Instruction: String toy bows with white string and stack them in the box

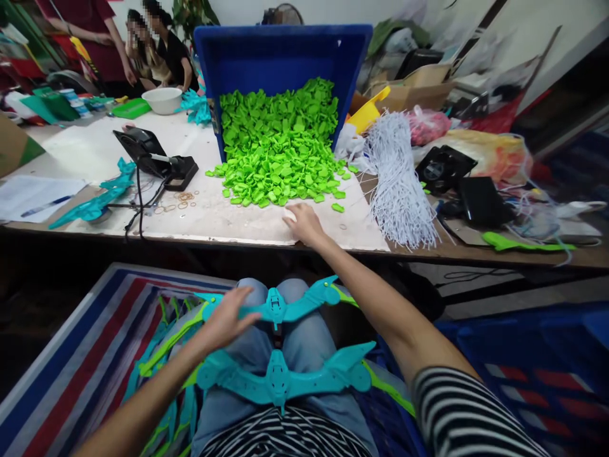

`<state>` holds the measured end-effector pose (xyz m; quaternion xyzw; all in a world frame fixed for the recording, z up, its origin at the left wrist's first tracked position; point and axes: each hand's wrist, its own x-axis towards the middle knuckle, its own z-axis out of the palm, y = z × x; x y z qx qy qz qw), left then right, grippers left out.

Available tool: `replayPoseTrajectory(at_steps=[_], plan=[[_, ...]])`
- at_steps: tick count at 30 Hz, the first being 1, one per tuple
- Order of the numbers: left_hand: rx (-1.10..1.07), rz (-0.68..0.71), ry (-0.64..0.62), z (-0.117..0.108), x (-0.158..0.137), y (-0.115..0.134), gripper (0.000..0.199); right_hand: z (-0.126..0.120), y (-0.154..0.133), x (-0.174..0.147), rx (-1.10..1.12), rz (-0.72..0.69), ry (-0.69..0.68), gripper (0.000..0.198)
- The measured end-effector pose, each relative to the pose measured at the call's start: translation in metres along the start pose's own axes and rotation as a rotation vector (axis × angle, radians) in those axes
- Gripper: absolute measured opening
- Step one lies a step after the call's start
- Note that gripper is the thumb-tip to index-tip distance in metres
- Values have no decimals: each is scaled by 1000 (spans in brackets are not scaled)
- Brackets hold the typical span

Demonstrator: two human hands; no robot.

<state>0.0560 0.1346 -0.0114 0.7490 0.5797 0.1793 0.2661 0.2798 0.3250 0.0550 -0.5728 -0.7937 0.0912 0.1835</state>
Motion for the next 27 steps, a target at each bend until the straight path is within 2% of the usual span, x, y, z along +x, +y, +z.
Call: replayPoseTrajectory(at_steps=[3, 6, 9, 13, 16, 19, 22, 24, 27], plan=[[230, -9, -178, 47, 20, 28, 81, 19, 0, 58, -39, 88, 46, 43], [359, -39, -238, 64, 27, 30, 83, 34, 6, 77, -85, 57, 39, 32], [322, -46, -249, 62, 29, 25, 81, 41, 16, 69, -2, 9, 114, 25], [284, -105, -214, 63, 33, 24, 81, 42, 33, 28, 250, -71, 207, 21], [97, -147, -262, 65, 43, 22, 88, 40, 46, -9, 247, -135, 202, 15], [-285, -199, -365, 62, 60, 14, 89, 35, 56, -25, 205, -200, 163, 14], [-615, -245, -462, 58, 76, 6, 64, 28, 57, -22, 202, -263, 82, 11], [-771, -296, -508, 57, 82, 2, 49, 24, 50, -26, 214, -263, 79, 10], [-926, -390, -506, 57, 86, -2, 41, 26, 33, -60, 300, -305, 107, 16]])
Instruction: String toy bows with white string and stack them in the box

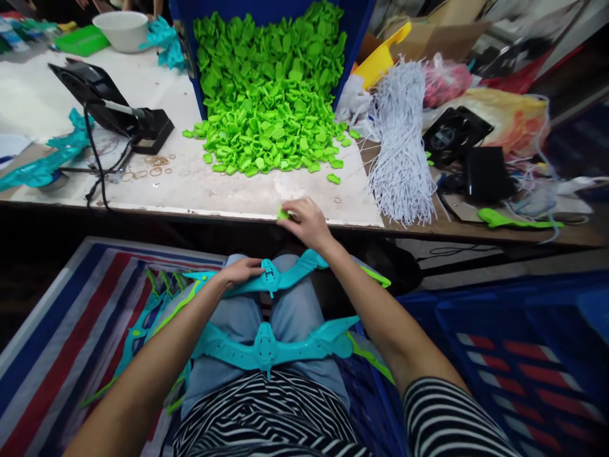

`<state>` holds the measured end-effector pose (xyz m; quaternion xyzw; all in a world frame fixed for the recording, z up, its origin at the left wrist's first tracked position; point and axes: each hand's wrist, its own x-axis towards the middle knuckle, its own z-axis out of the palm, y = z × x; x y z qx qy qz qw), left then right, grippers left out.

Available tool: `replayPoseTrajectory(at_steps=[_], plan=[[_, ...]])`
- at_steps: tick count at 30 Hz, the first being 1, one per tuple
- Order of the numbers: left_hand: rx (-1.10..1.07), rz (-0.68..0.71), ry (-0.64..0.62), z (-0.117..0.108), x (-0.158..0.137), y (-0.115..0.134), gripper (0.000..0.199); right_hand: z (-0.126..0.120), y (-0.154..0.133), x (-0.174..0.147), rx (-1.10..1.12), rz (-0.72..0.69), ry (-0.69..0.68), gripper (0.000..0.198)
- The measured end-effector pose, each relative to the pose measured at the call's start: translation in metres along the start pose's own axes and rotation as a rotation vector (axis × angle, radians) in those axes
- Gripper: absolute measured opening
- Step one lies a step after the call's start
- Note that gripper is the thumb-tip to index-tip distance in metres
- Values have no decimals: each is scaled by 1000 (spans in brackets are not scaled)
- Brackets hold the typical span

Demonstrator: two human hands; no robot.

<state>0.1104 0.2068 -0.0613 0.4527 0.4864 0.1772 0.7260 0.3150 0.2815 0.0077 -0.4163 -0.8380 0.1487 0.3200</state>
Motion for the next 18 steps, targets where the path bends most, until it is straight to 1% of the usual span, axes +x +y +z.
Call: replayPoseTrajectory(at_steps=[1, 4, 5, 7, 10, 13, 15, 18], plan=[[-35, -11, 13, -1, 1, 0, 40, 5, -10, -16, 40, -29, -23, 19], [-120, -60, 51, -2, 3, -2, 42, 28, -30, -71, 112, -90, -184, 21], [-146, -76, 56, -2, 3, -2, 43, 37, -32, -86, 116, -93, -217, 20], [-188, -84, 48, -2, 5, -3, 43, 53, -30, -106, 121, -86, -230, 20], [-230, -54, 30, -1, 6, -5, 40, 66, -23, -114, 152, -88, -183, 21], [-249, -52, 27, -1, 6, -7, 35, 67, -20, -108, 176, -134, -137, 22], [-241, -50, 23, -1, 6, -7, 32, 64, -21, -106, 166, -179, -148, 23], [-227, -30, 5, -1, 6, -8, 29, 60, -23, -105, 107, -229, -205, 23]])
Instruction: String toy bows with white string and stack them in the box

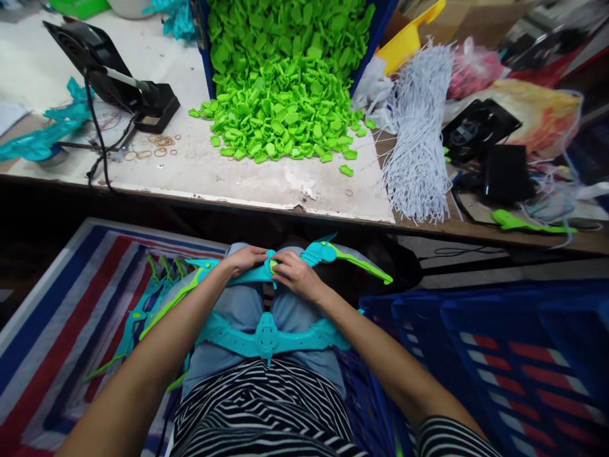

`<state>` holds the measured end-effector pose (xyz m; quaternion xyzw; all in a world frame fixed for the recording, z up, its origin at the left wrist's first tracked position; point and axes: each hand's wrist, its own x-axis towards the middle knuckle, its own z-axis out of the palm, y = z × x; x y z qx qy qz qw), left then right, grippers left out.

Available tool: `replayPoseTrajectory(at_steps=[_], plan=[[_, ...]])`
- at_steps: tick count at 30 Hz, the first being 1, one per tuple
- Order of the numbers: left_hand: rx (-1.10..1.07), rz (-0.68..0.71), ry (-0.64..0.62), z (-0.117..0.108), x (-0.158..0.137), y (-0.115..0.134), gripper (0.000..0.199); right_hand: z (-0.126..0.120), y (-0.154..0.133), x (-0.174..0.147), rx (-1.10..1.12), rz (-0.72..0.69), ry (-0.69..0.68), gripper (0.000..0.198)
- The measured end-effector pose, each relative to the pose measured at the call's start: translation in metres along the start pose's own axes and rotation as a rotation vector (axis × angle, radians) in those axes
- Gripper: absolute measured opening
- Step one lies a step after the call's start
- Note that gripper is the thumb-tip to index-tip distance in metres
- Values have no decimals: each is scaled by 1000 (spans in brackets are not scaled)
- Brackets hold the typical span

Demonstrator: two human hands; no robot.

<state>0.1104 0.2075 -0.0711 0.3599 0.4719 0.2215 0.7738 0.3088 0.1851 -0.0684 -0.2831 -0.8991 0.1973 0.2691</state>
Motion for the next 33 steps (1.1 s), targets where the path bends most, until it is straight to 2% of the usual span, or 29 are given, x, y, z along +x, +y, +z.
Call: replayPoseTrajectory(at_steps=[4, 8, 11, 14, 21, 24, 26, 28, 30, 33], plan=[[56, 19, 6, 0, 2, -1, 27, -1, -4, -4, -34, 16, -33, 22], [89, 27, 26, -1, 3, -3, 27, 3, -6, -6, -59, 34, 9, 22], [76, 45, 10, -2, 3, -3, 28, 5, -1, -3, -19, 50, 19, 23], [85, 56, 8, -2, 4, -4, 30, 5, 6, 1, 47, 80, -26, 22], [134, 75, 52, -1, 0, -3, 35, 6, 2, -2, 87, 181, -35, 19], [227, 97, 80, 3, -3, 0, 42, 8, -2, -2, 117, 300, -18, 15], [318, 114, 122, 6, -2, 1, 45, 9, -1, 1, 135, 436, -29, 26], [371, 127, 140, 10, 0, 2, 46, 8, 3, 7, 145, 547, -94, 53], [413, 134, 154, 12, 2, 2, 46, 4, 8, 14, 137, 606, -180, 70], [488, 156, 218, 13, 5, 0, 46, -3, 13, 25, 144, 629, -258, 69]])
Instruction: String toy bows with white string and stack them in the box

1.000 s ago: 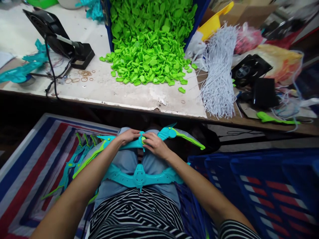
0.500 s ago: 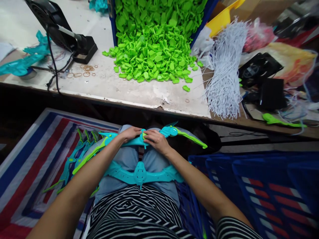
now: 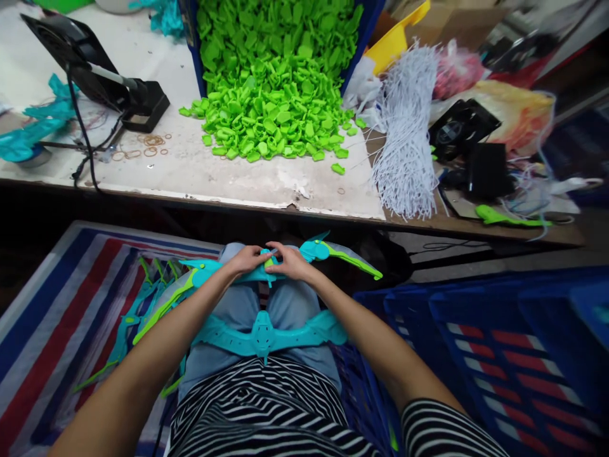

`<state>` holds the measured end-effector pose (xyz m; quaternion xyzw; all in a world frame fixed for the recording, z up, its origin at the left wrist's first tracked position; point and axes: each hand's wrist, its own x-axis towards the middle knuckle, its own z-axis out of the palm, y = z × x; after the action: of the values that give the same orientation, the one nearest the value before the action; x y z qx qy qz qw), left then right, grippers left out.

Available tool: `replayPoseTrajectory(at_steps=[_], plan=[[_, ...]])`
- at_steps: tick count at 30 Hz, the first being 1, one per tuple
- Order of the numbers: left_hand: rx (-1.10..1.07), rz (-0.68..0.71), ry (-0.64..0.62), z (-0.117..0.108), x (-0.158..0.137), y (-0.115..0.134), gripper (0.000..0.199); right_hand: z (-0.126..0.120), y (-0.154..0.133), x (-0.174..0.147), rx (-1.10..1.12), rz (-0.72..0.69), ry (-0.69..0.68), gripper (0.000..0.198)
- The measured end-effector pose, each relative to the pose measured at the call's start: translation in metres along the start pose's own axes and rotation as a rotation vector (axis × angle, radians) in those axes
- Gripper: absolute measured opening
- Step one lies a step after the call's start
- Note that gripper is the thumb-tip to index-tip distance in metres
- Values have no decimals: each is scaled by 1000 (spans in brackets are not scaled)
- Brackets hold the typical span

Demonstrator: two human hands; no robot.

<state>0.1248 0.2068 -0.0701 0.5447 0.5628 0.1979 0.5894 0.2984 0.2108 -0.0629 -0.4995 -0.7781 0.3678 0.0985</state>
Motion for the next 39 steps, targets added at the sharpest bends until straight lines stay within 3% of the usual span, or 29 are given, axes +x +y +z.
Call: replayPoseTrajectory(at_steps=[3, 7, 9, 12, 15, 18, 20, 23, 28, 31, 33, 36, 39], plan=[[45, 12, 39, 0, 2, -1, 44, -3, -6, 4, 6, 8, -30, 64], [129, 43, 58, 0, -1, 0, 38, -2, -17, 1, -64, 22, -43, 73], [233, 93, 156, 4, -10, 1, 36, -11, -21, -2, -85, -27, 2, 62], [454, 309, 393, 21, -34, -2, 36, -55, -19, 5, -130, -54, 291, 25], [697, 526, 419, 43, -57, -13, 40, -124, -3, 29, -303, 105, 707, 31], [925, 559, 363, 56, -64, -23, 52, -181, 19, 58, -363, 209, 762, 22], [1011, 519, 336, 53, -58, -22, 53, -199, 28, 72, -339, 227, 723, 15], [1003, 453, 248, 33, -42, -5, 48, -197, 27, 80, -279, 247, 679, 13], [741, 263, -71, -12, -20, 40, 37, -156, 3, 74, -115, 257, 552, 13], [542, 162, -273, -21, -8, 51, 44, -139, -10, 64, -119, 249, 526, 13], [471, 121, -313, -18, -1, 48, 49, -138, -13, 57, -216, 247, 546, 14], [429, 60, -292, -11, 7, 36, 50, -145, -6, 53, -330, 63, 560, 21], [343, 3, -293, -8, 12, 26, 53, -152, 6, 55, -318, -224, 435, 24]])
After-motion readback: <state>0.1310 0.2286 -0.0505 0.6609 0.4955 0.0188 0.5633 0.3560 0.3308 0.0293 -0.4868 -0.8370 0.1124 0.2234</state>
